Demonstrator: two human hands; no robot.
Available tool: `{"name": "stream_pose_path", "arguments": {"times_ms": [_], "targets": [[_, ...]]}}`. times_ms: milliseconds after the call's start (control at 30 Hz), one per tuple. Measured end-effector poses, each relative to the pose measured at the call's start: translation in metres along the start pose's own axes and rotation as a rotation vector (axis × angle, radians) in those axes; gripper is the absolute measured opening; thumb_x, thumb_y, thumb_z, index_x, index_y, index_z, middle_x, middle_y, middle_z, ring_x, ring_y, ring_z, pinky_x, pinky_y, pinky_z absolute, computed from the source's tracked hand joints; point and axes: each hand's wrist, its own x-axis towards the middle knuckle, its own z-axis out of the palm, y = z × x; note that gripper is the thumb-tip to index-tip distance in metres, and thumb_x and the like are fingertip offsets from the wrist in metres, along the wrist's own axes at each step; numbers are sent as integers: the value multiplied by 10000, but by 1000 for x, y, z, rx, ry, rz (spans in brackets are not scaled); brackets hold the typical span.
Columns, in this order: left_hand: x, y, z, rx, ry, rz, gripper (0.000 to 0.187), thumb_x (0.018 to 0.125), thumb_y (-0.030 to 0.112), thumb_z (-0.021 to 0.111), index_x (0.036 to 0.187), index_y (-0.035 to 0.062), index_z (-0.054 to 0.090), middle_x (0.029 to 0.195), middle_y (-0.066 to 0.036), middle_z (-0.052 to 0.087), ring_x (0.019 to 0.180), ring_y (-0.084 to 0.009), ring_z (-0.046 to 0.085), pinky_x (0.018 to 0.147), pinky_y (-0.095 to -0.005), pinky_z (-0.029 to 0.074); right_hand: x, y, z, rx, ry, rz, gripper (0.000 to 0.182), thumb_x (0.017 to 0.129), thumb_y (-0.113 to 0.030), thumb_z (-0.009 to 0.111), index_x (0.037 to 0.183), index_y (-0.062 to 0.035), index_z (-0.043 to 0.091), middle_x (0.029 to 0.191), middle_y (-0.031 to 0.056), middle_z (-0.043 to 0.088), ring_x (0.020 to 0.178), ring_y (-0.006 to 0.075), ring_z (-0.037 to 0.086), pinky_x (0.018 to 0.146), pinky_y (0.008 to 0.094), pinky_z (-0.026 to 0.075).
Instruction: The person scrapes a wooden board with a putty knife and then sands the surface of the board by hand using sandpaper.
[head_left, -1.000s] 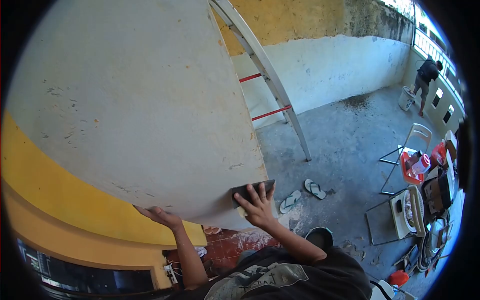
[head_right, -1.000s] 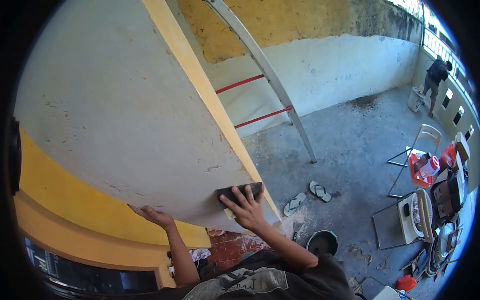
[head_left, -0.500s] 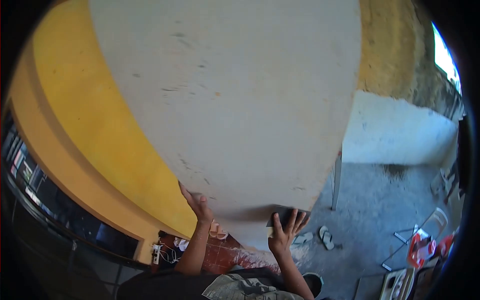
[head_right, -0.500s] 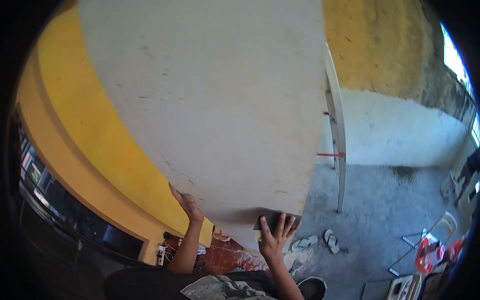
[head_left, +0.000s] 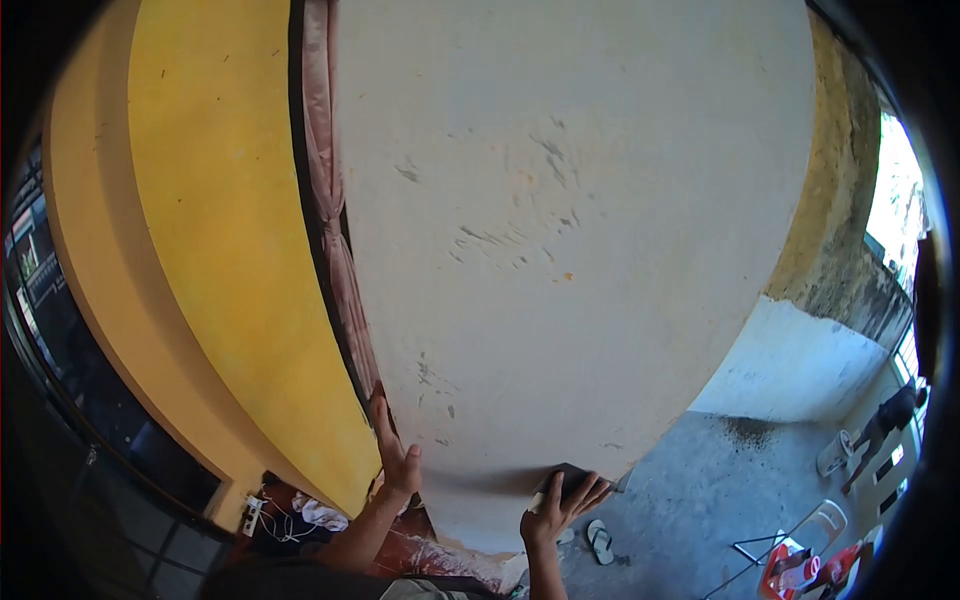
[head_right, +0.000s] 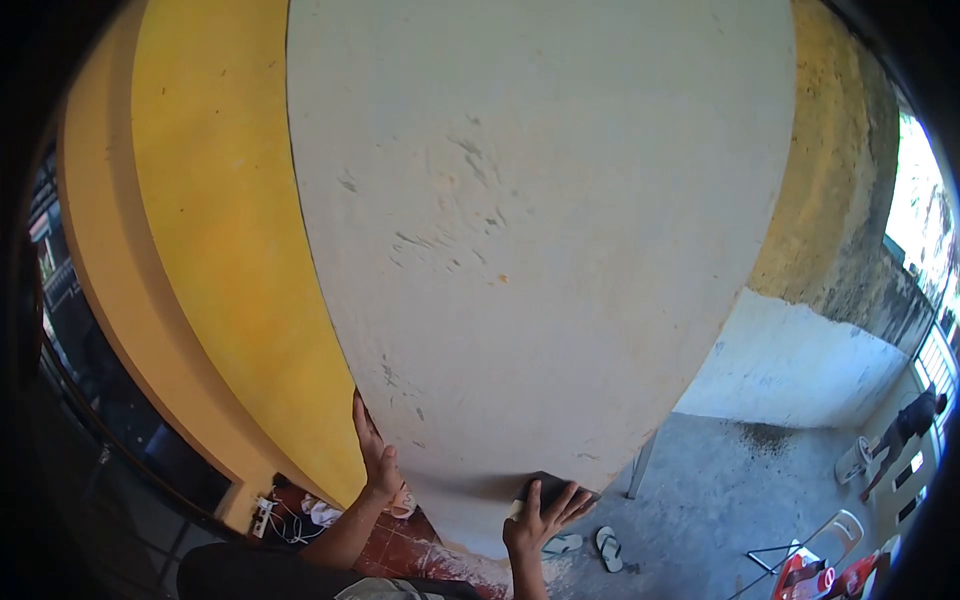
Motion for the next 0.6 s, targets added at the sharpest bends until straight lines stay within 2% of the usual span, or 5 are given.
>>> {"name": "stream_pose_path", "arguments": {"times_ms": [133, 167, 233, 433, 600], "targets": [[6, 19, -6, 198, -23, 126, 848, 997, 560, 501, 1639, 131, 150, 1662, -285, 116, 1546, -448, 100, 1218, -584, 140, 92, -15, -24, -135, 68, 12, 705, 931, -71, 548, 1595, -178, 337, 1678, 289, 56, 1524, 562, -18, 1166, 739, 23], [13, 24, -4, 213, -4, 175, 834, 1000, 550, 501, 1640, 143, 153, 1663, -286, 106, 1543, -461, 99, 1215, -594, 140, 123, -16, -30, -146, 130, 11, 732, 888, -211, 621, 1576, -252, 374, 1664, 305, 97, 1520, 569, -10, 1143, 781, 36], [25, 30, 2, 218, 23, 230, 820, 1003, 539, 500, 1641, 155, 157, 1665, -287, 95, 1540, -475, 99, 1212, -604, 140, 159, -21, -49, -126, 154, -32, 729, 888, -205, 612, 1577, -252, 378, 1670, 289, 104, 1525, 558, -8, 1148, 778, 43], [32, 31, 6, 184, 32, 189, 798, 1000, 520, 511, 1636, 157, 195, 1664, -302, 75, 1540, -489, 113, 1197, -635, 164, 0, -6, 15, -136, 41, -92, 650, 938, -164, 525, 1572, -207, 391, 1677, 259, 122, 1538, 529, 27, 1166, 754, 43], [29, 32, 8, 232, -23, 137, 772, 994, 506, 513, 1629, 165, 238, 1649, -336, 96, 1532, -517, 125, 1178, -659, 196, 131, -34, -27, -153, 214, -60, 693, 926, -223, 569, 1580, -127, 362, 1674, 272, 133, 1523, 559, 54, 1171, 739, 55]]}}
